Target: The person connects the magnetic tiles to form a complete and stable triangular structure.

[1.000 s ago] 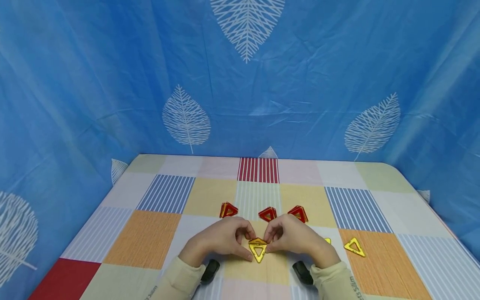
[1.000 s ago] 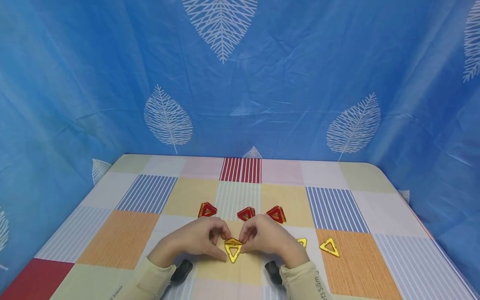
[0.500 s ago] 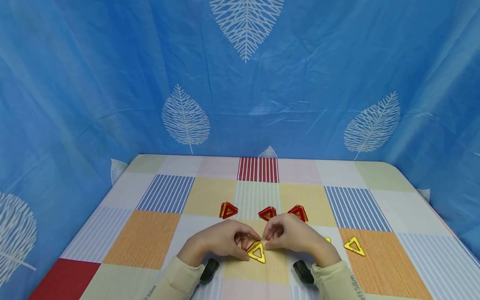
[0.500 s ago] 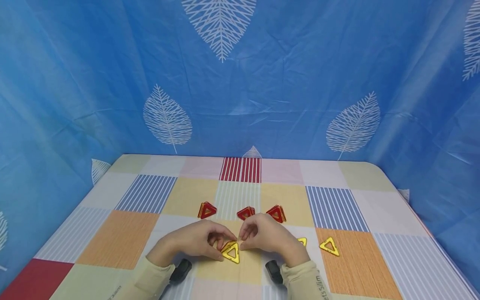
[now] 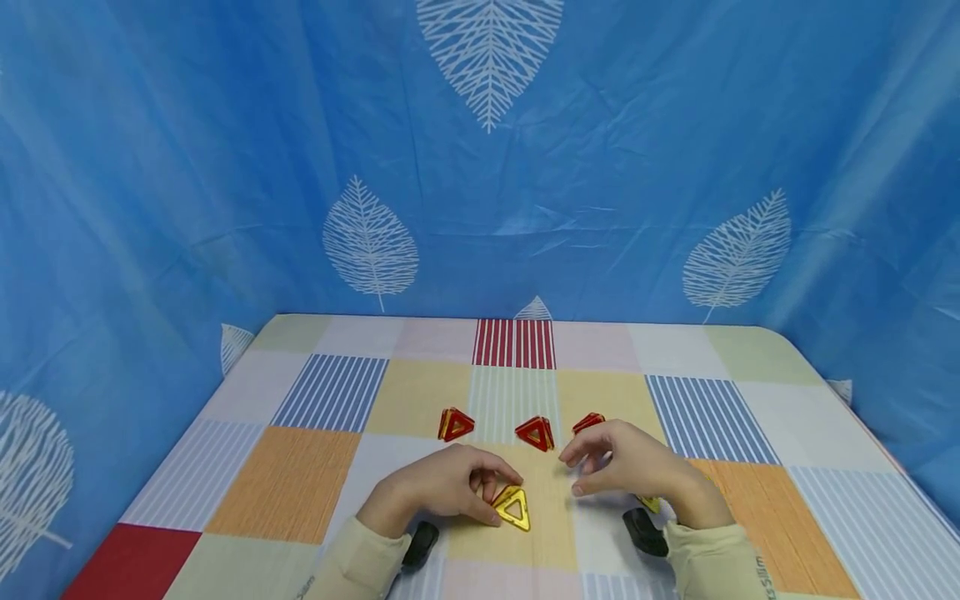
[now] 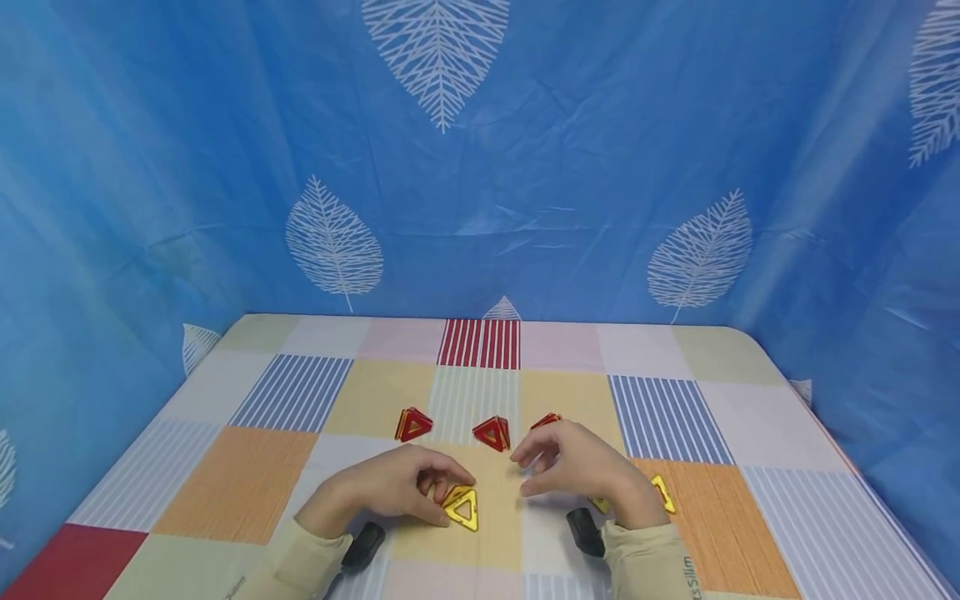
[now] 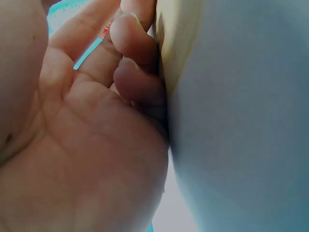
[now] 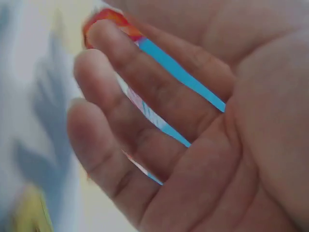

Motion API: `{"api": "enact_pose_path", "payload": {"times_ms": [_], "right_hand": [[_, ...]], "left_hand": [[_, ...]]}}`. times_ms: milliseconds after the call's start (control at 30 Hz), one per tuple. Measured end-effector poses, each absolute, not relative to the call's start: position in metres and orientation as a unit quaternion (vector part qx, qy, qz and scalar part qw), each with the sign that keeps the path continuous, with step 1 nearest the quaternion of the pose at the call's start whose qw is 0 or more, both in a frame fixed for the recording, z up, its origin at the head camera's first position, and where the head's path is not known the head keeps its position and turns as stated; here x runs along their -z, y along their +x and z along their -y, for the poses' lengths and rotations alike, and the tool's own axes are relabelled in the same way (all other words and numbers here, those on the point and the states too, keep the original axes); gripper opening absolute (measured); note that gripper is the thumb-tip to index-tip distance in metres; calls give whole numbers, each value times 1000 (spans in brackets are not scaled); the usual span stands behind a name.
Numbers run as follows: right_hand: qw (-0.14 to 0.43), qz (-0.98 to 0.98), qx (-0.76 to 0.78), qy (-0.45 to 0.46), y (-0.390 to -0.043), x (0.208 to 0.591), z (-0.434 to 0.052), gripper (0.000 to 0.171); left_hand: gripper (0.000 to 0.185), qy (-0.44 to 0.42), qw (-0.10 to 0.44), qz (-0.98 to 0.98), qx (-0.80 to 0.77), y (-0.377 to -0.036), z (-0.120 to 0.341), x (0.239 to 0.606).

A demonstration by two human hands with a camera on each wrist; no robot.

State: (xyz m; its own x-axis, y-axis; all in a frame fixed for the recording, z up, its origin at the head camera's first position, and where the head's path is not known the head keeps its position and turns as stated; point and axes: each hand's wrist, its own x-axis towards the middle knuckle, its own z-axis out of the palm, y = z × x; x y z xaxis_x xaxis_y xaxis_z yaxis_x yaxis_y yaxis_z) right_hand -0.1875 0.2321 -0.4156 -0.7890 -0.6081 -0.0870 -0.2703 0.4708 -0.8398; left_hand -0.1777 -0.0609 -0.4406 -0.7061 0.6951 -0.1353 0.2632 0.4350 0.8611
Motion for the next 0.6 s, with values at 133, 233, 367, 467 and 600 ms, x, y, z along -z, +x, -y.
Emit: {"api": "enact_pose_path", "payload": {"times_ms": [133, 233, 367, 467, 600], "right_hand": [[198, -848, 429, -240, -185, 412, -265, 35], [203, -858, 416, -221, -184, 410, -291, 37], [209, -863, 414, -199, -181, 413, -318, 43], [206, -863, 415, -199, -180, 417, -329, 46], [202, -860, 419, -208, -181, 424, -333, 48]], "left_hand": [[42, 298, 257, -807, -440, -178, 61, 442], [43, 300, 267, -807, -434, -180, 60, 440], [44, 291, 279, -805, -436, -181, 57, 436], [43, 283, 285, -803, -440, -180, 57, 434], [43, 279, 286, -800, -448, -181, 58, 435]]}}
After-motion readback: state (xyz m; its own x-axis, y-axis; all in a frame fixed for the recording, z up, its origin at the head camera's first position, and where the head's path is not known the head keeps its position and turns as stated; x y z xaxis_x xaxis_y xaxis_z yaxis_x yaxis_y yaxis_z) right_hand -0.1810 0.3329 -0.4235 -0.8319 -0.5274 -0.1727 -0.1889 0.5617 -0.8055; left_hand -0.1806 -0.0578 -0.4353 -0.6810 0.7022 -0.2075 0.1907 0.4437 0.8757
